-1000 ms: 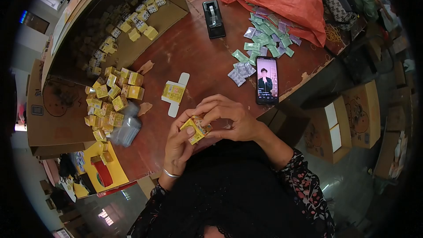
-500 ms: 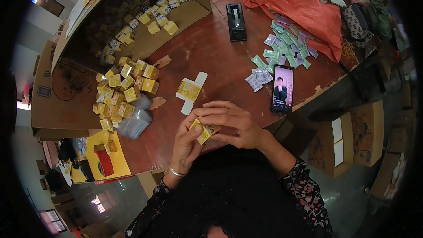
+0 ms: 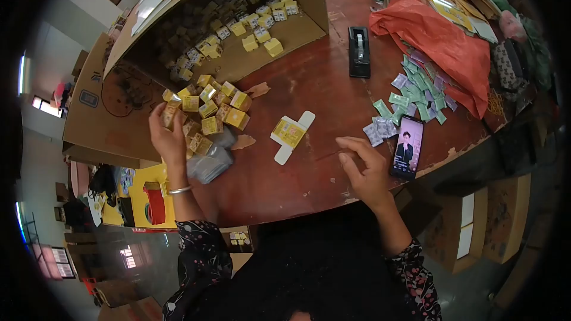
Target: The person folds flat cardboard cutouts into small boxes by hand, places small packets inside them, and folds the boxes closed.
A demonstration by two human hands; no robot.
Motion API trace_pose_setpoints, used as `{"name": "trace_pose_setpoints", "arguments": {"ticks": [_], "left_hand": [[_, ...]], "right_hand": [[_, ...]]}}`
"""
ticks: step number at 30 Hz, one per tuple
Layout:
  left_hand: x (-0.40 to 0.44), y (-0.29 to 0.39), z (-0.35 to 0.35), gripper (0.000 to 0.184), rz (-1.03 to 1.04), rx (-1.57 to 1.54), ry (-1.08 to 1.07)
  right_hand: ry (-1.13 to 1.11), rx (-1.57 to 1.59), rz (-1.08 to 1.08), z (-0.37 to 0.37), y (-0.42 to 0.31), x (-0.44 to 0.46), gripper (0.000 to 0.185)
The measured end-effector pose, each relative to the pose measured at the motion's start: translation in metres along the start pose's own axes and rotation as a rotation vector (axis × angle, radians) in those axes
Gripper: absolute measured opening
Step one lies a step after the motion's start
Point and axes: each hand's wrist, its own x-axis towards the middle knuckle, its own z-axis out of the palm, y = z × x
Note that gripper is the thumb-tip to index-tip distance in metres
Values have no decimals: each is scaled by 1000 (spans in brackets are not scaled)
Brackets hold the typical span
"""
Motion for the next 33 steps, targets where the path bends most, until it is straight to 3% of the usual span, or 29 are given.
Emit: {"name": "trace_pose_setpoints", "arguments": {"ticks": [1,4,6,8,10,12,13,16,19,25,28,29,32,33], "left_hand": [[9,-11,0,51,48,173,10],[10,8,5,56,181,162,171],[-21,35,26,55,55,-207,-55],[-59,75,51,56,-139,-388,-553],[-89,109,76,57,-13,-182,-738],[-110,122,101,59,81,-64,-753],[-119,123,110,60,142,-88,-634],[-120,117,119,66,67,-79,-732],[-117,119,122,68,66,-125,-649],[-97,118,119,60,-76,-171,-897],[-106,117,113,53,27,-276,-787],[-112,118,107,39,-3,-345,-828],[-129,139,81,21,-197,-638,-859],[-134,145,71,11,-132,-641,-841]], "right_hand": [[-25,-28,9,2,1,-1,29],[-56,-81,1,9,13,-6,27],[-93,-72,49,15,17,-6,24],[-129,-61,94,19,19,-5,23],[-162,-79,102,22,18,-3,22],[-180,-131,83,21,15,-2,23],[-185,-110,132,19,14,-2,23],[-175,-46,240,16,11,-8,22],[-140,-34,205,18,23,-9,22],[-122,-47,100,31,35,2,22],[-103,-36,79,34,33,5,23],[-84,-10,81,36,31,5,24],[-60,67,140,41,28,5,27],[-60,94,168,41,28,4,28]]}}
